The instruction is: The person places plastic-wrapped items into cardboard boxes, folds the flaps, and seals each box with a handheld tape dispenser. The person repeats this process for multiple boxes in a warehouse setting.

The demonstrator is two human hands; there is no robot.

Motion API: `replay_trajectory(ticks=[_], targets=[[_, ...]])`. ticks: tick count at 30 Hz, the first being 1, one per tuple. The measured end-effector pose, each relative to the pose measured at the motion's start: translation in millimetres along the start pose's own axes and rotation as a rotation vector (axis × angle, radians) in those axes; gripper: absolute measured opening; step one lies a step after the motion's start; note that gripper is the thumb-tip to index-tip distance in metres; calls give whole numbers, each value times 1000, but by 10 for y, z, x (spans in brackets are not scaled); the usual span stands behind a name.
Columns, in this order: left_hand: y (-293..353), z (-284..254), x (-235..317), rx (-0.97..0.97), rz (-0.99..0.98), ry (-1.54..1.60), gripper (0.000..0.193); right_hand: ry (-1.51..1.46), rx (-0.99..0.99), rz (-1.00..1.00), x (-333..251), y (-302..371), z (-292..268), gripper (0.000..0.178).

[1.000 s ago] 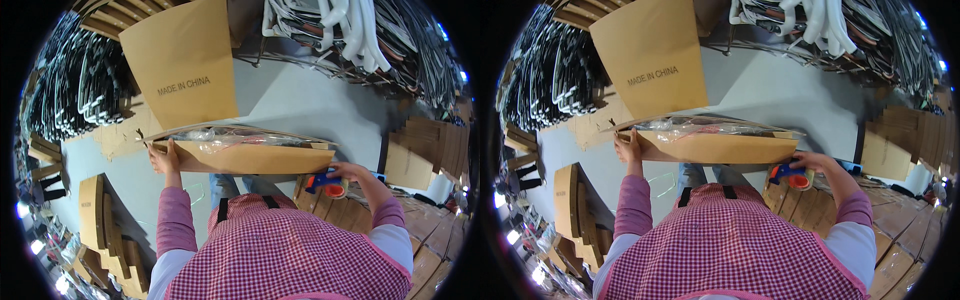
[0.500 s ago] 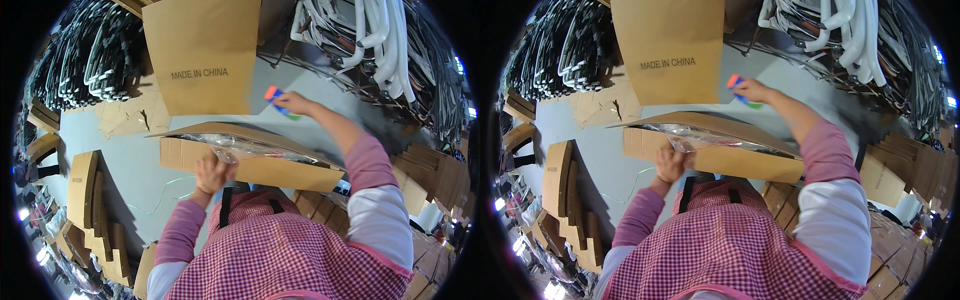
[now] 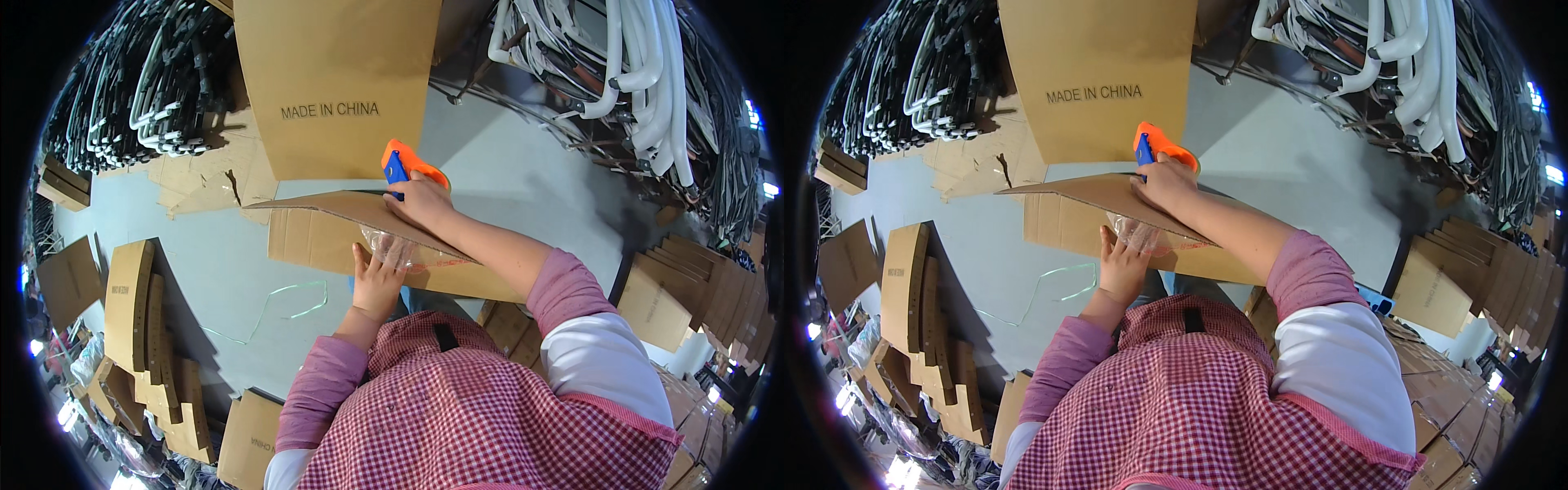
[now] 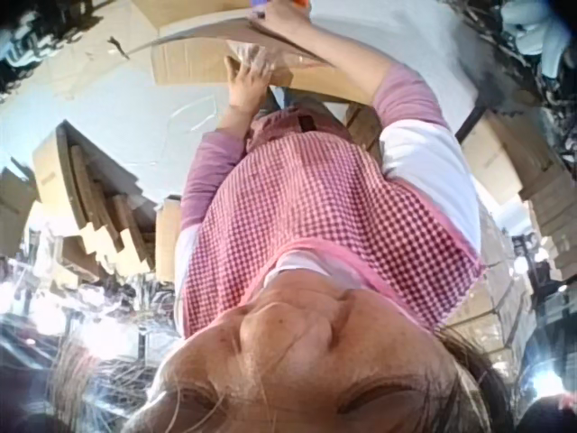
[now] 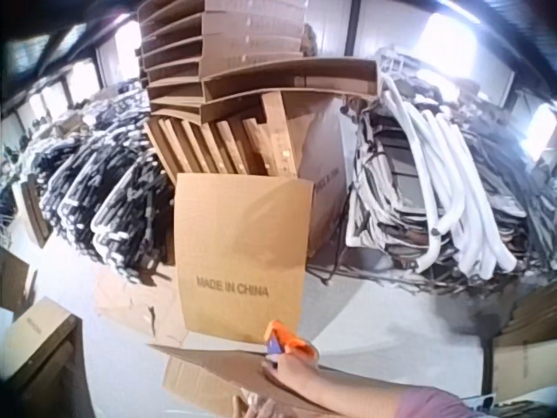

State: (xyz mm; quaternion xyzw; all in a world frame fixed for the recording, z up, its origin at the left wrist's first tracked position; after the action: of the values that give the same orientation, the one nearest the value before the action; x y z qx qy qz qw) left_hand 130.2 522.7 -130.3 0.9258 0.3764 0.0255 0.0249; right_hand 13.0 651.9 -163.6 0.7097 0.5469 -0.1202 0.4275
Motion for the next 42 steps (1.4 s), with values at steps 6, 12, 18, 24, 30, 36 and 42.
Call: replay_trajectory(ticks=[6,12,18,24,30,36,42], targets=[[57,-417,-116,207,260,275,53,-97,-50,-5,199,87,193,31],[-135,-439,-16,308,446,284,24,-138,-17,-17,195,139,266,26],[-505,-97,7,-128,253,311,37,-171,38,-73,190,77,108,26],[-732,-147,-23,-47,227,320,30,-183,15,-95,235,-36,8,27],[-29,-606,-74,645,591,102,37,-232,8,-40,321,-113,-65,27],[-634,3,-105,-76,270,220,53,-272,35,6,329,-140,-53,29],[-297,-601,-223,321,439,249,53,-189,39,-62,211,-140,-26,40]])
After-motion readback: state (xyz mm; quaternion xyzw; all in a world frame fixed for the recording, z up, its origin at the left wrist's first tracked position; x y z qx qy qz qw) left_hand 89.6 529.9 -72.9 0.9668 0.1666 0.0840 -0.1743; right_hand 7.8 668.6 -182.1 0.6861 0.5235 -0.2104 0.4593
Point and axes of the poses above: each hand's wrist, its own y-axis away from the middle knuckle, its own z-axis out of the palm, x = y × z, the point moved 9 cm from there along -y, towards the middle knuckle, and after that the axes turned 13 degrees about -y, right-handed, at the moved point
